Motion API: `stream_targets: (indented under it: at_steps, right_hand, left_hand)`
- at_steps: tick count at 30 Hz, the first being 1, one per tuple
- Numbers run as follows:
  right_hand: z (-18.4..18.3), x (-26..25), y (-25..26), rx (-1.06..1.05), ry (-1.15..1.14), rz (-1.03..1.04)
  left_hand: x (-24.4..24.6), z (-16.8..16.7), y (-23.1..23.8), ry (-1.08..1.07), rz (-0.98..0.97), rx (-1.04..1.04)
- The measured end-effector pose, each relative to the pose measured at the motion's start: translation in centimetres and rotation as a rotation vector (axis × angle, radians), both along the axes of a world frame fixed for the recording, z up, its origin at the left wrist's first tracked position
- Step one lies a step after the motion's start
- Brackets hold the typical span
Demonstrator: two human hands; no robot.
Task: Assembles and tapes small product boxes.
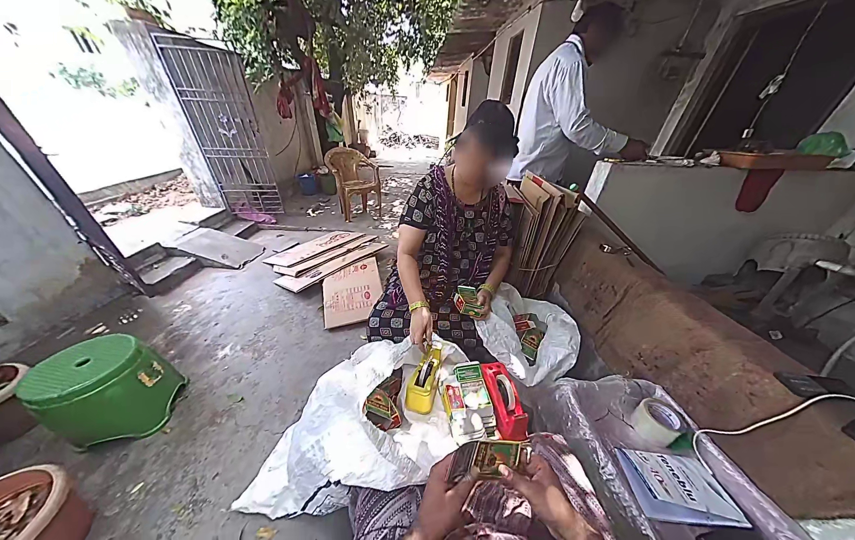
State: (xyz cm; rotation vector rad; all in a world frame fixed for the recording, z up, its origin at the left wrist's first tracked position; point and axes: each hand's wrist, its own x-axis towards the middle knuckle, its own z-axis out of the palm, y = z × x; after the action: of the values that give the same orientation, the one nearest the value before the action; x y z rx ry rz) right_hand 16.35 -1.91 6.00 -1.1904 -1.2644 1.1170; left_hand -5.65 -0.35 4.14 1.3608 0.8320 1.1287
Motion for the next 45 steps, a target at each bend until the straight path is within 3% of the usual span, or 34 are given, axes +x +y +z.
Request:
stream_targets:
  at_steps: [2,3,6,8,10,12,14,15,17,19,21,24,27,31,34,37,39,45]
  right_hand:
    - [0.0,0.1,0.2,-0.019,-0.074,-0.027]
    - [0.1,0.3,0.4,-0.05,-0.149,-0.038]
    - [-0.6,1.0,1.1,-0.153,-0.468,-0.019]
    - [-0.3,0.4,1.0,-0.188,-0.614,0.043]
    - [1.2,-1.3,0.6,-0.203,-0.713,0.074]
    - [3.0,-2.7,0.4,-0.23,-0.839,0.088]
    - [4.2,-3.5,0.1,-0.129,-0.893,0.051]
    - [4.0,-3.6,0.0,0.02,-0.85,-0.018]
    - [2.7,-3.4,0.3,0.362,-0.655,-0.147]
    - [2.2,-3.4,0.8,0.529,-0.479,-0.219]
    - [2.1,-4.1,0.3,0.443,-0.39,-0.232]
    - [3.0,-5.5,-2.1,0.051,-0.421,-0.09]
    - [2.5,-6.2,-2.8,-0.066,-0.468,-0.039]
    - [2.0,-5.4,-1.6,-0.058,-0.578,-0.142]
    - [2.2,-3.3,-0.4,-0.064,-0.604,-0.019]
    - [2.2,-2.5,-0.2,-0.03,-0.436,0.067]
    - [2.5,-2.9,-0.5,-0.008,-0.258,0.071]
    - [0.6,-3.4,-0.6,0.123,-0.096,0.064]
  left_hand:
    - [0.2,0.1,0.3,-0.09,0.145,-0.032]
    - [0.2,0.1,0.3,-0.035,0.251,0.029]
    - [0.0,-0.5,0.4,0.475,0.457,0.489]
    - [0.7,0.0,-0.4,0.78,0.401,0.652]
    - [1.9,0.4,-1.7,1.059,0.271,0.588]
    - [2.8,0.5,-2.4,1.157,0.234,0.483]
    - [2.3,0.6,-2.2,1.058,0.248,0.446]
    - [1.9,0.3,-2.0,0.962,0.292,0.455]
    - [1.4,0.0,-1.8,0.776,0.338,0.384]
    - [1.1,0.5,-1.5,0.724,0.322,0.23]
    - [1.1,0.7,-1.2,0.685,0.337,0.198]
    - [1.8,0.2,-1.6,0.616,0.344,0.384]
    - [2.4,-0.3,-2.0,0.574,0.268,0.445]
    - [1.2,-0.6,-1.1,0.45,0.135,0.399]
    - [1.2,0.1,-0.8,0.236,0.143,0.152]
    - [1.1,1.2,-0.5,-0.052,0.094,-0.1]
    - [1.2,1.0,-0.4,-0.195,0.083,-0.138]
    - [1.0,1.7,-0.6,-0.256,0.027,-0.175]
